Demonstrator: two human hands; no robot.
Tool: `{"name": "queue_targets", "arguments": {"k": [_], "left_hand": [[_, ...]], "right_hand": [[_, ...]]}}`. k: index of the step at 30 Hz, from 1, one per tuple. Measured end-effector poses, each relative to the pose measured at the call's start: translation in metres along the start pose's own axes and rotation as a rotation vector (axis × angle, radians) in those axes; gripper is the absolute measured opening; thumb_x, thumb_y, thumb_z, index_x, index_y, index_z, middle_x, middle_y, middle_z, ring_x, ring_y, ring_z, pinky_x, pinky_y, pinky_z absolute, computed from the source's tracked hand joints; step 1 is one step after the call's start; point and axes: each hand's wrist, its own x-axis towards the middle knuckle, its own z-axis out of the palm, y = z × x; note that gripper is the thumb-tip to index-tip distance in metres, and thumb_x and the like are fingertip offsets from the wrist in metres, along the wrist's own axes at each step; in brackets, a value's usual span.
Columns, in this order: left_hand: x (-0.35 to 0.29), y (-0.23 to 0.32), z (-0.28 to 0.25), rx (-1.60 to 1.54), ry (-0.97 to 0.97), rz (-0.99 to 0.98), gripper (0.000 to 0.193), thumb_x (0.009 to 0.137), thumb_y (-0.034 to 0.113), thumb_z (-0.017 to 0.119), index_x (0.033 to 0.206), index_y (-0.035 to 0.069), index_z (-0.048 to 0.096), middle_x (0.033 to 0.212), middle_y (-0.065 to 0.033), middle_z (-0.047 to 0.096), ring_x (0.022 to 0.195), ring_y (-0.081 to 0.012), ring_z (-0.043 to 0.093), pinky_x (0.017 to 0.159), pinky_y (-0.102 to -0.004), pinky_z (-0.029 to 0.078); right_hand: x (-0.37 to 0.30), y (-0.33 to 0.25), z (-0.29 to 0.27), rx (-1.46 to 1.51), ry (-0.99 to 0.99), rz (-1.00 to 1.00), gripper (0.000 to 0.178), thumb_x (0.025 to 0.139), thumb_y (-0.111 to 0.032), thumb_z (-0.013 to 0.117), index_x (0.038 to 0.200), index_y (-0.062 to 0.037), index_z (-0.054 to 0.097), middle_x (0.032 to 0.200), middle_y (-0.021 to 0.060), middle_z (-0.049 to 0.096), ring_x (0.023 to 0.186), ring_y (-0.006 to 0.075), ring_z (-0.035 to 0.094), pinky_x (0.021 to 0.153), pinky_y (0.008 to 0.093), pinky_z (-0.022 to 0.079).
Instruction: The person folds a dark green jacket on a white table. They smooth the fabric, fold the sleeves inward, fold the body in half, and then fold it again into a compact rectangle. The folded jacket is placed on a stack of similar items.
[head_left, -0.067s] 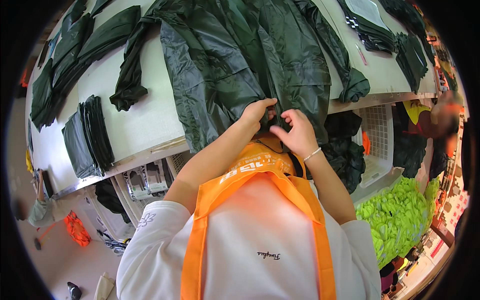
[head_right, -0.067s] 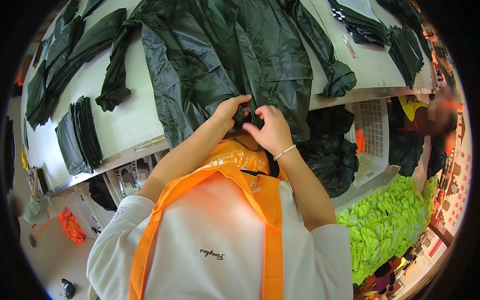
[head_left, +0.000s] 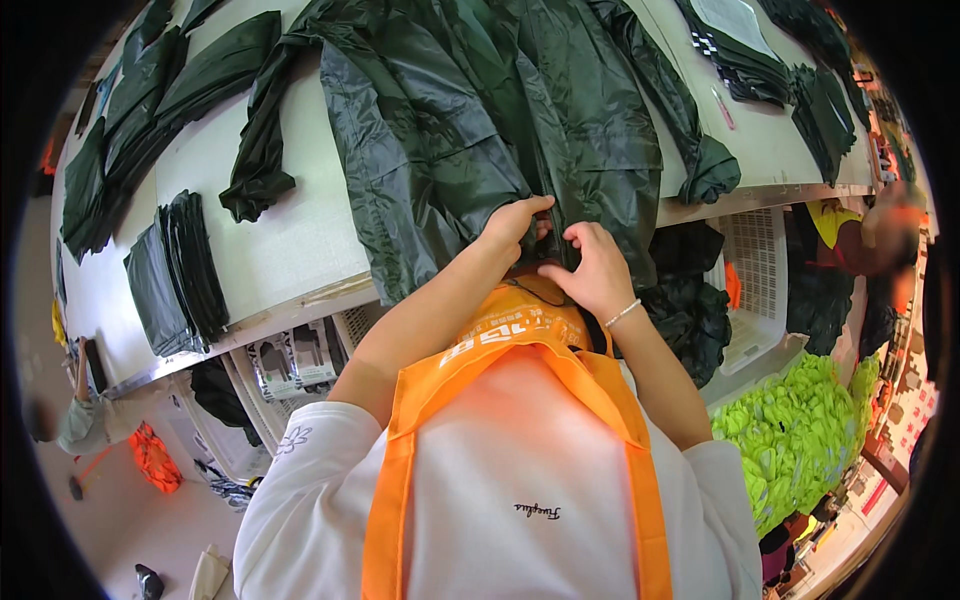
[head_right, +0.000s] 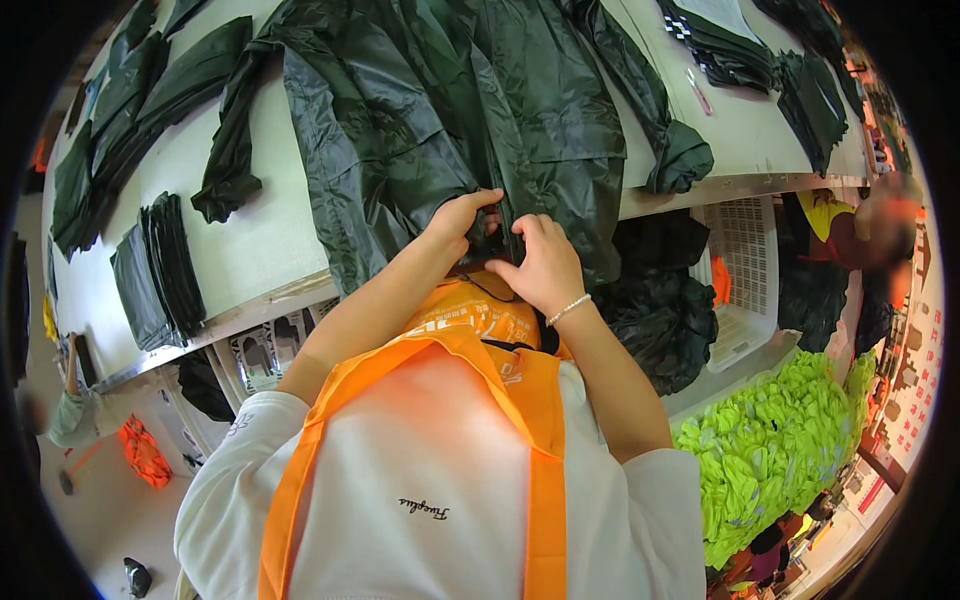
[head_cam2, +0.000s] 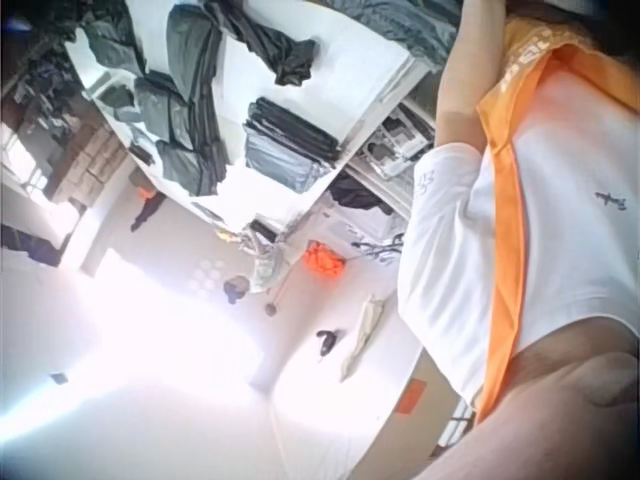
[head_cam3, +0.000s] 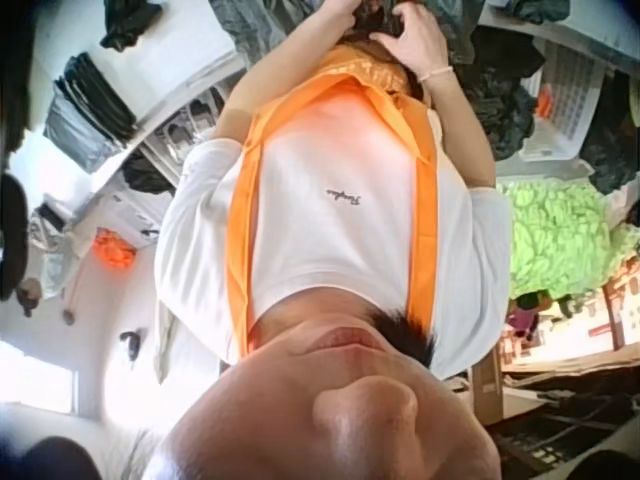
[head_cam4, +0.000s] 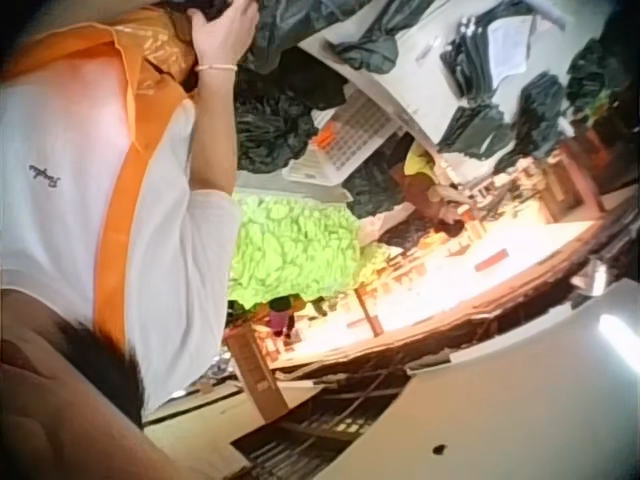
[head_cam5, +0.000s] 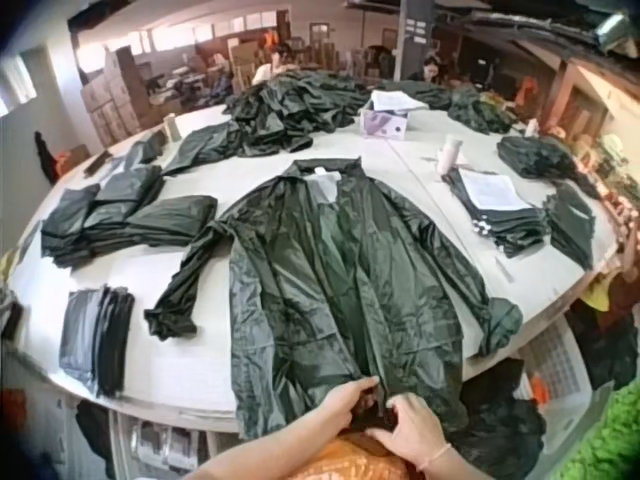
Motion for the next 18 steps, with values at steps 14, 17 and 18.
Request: {"name": "queue_targets", "arguments": {"k": [14, 17, 18], "left_hand": [[-0.017, -0.003, -0.003, 0.234, -0.184, -0.017, 0.029, 0.075, 0.026, 0.077, 0.084, 0.001, 0.067, 0.080, -0.0048, 0.065, 0.068, -0.0148, 0.059, 0.065, -0.0265, 0.045], [0.001, -0.012, -0.004, 0.486, 0.025, 0.072, 0.027, 0.072, 0.026, 0.078, 0.076, 0.002, 0.067, 0.074, -0.0041, 0.064, 0.063, -0.0136, 0.058, 0.059, -0.0262, 0.042], [0.002, -0.013, -0.001, 0.458, 0.034, 0.081, 0.025, 0.072, 0.025, 0.077, 0.075, 0.002, 0.067, 0.073, -0.0039, 0.064, 0.062, -0.0134, 0.057, 0.058, -0.0264, 0.042]], "right_hand": [[-0.005, 0.051, 0.020, 0.820, -0.023, 0.502, 0.013, 0.083, -0.011, 0.066, 0.088, 0.0015, 0.066, 0.071, 0.0013, 0.063, 0.062, 0.0068, 0.053, 0.057, 0.0241, 0.043], [-0.005, 0.047, 0.019, 0.416, 0.113, 0.269, 0.009, 0.081, -0.010, 0.066, 0.084, -0.0016, 0.065, 0.072, 0.0046, 0.063, 0.061, 0.0147, 0.058, 0.059, 0.0279, 0.046], [-0.006, 0.039, 0.017, 0.242, 0.178, 0.141, 0.007, 0.080, -0.010, 0.066, 0.082, -0.0028, 0.064, 0.072, 0.0056, 0.062, 0.062, 0.0185, 0.058, 0.059, 0.0297, 0.046]]}}
